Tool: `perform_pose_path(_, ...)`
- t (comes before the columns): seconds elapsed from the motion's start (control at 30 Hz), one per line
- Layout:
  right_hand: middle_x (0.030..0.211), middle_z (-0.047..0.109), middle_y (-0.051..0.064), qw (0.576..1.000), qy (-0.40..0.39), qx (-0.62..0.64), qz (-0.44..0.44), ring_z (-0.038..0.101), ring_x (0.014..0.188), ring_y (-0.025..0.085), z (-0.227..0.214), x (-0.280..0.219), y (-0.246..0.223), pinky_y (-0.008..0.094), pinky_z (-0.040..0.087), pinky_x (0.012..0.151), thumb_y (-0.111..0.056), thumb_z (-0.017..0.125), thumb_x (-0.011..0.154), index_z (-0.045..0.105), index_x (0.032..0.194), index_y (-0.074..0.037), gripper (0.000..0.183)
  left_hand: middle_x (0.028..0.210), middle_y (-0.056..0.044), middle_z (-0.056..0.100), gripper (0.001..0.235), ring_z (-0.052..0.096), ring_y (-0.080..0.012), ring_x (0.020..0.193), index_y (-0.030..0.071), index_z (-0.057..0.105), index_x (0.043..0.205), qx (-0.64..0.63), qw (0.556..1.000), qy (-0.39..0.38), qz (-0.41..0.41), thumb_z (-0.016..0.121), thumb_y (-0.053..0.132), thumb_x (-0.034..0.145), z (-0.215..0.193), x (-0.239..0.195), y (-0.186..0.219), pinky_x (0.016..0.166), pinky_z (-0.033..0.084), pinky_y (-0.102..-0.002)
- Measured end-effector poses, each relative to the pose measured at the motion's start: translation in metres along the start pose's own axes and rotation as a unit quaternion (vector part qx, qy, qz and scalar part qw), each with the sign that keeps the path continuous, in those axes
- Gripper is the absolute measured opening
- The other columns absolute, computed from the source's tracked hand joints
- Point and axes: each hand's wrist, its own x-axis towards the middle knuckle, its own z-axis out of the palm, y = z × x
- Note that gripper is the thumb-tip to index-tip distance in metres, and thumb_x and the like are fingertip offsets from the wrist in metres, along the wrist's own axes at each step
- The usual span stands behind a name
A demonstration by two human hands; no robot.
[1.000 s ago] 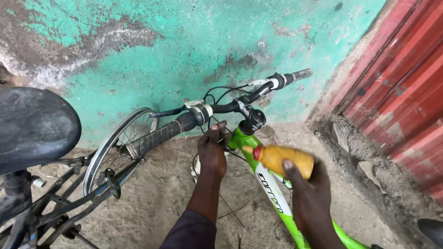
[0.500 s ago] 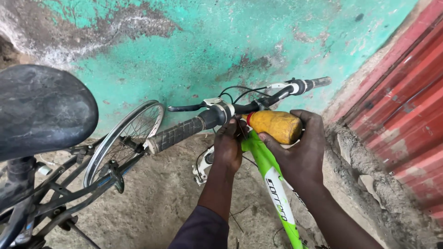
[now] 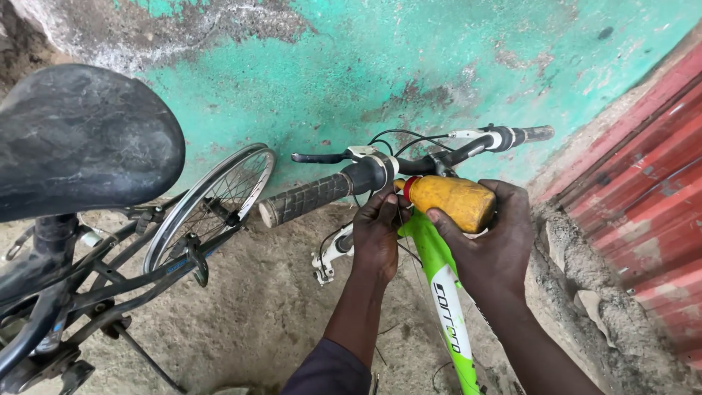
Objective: The person lubricates the bicycle's gear and brake cables using a yellow squeeze bottle. They apply lubricant to the cable ends and the cable housing entry points near the rear derailleur and the handlebar stem. The person then manually pulls the cables to distribute the lubricant and adjusts the cable tension at the rear derailleur.
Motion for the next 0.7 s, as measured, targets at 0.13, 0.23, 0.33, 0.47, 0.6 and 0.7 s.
perform_pose_path(0.13,0.112,0.058,0.023,1.000,-0.005,-0.001,-0.006,0.067,0.105,0.038,-0.003,0.000,0.002,0.047,0.056,0.087,-0.017,0.098,0.072,0.053,0.129,0.004,0.076,0.087,-0.015,0.071,0.028,0.066,-0.0146,0.077,-0.005,0.068,0.129,-0.015,1.000,-0.002,0.007,0.059,0.004,0.104,-0.010,0.012,-0.015,0.071,0.054,-0.023)
perform_pose_path(0.23,0.109,0.059,0.023,1.000,-0.008,-0.015,-0.011,0.067,0.105,0.036,-0.005,-0.002,0.001,0.046,0.056,0.086,-0.017,0.099,0.072,0.053,0.128,0.005,0.075,0.088,-0.016,0.072,0.028,0.066,-0.0136,0.079,-0.005,0.069,0.129,-0.014,1.000,0.005,0.008,0.059,0.003,0.104,-0.008,0.008,-0.012,0.074,0.055,-0.022)
perform_pose_path(0.33,0.108,0.060,0.022,1.000,-0.015,-0.008,-0.015,0.067,0.104,0.034,-0.005,0.000,0.004,0.045,0.056,0.085,-0.018,0.098,0.072,0.053,0.127,0.005,0.075,0.089,-0.016,0.071,0.028,0.066,-0.0134,0.081,-0.005,0.068,0.129,-0.017,1.000,0.003,0.009,0.059,0.004,0.104,-0.009,0.009,-0.014,0.075,0.055,-0.022)
perform_pose_path(0.47,0.107,0.059,0.022,1.000,-0.023,0.002,-0.018,0.066,0.104,0.031,-0.006,-0.001,0.001,0.044,0.055,0.088,-0.015,0.097,0.074,0.052,0.128,0.006,0.074,0.088,-0.016,0.071,0.029,0.065,-0.0125,0.079,-0.004,0.068,0.131,-0.017,1.000,0.001,0.015,0.059,0.004,0.104,-0.010,0.008,-0.015,0.074,0.055,-0.022)
perform_pose_path(0.6,0.106,0.060,0.022,0.999,-0.026,0.004,-0.026,0.067,0.104,0.031,-0.008,-0.002,-0.001,0.044,0.055,0.087,-0.015,0.097,0.075,0.051,0.127,0.007,0.073,0.087,-0.014,0.071,0.029,0.065,-0.0114,0.079,-0.003,0.068,0.130,-0.011,1.000,0.003,0.015,0.059,0.004,0.104,-0.005,0.002,-0.010,0.075,0.056,-0.021)
perform_pose_path(0.7,0.105,0.060,0.022,0.999,-0.028,0.004,-0.025,0.066,0.103,0.030,-0.009,-0.003,-0.005,0.044,0.055,0.087,-0.016,0.096,0.075,0.051,0.127,0.007,0.072,0.087,-0.014,0.072,0.029,0.066,-0.0120,0.079,-0.003,0.069,0.130,-0.013,1.000,0.003,0.014,0.059,0.004,0.104,-0.007,0.003,-0.014,0.074,0.057,-0.022)
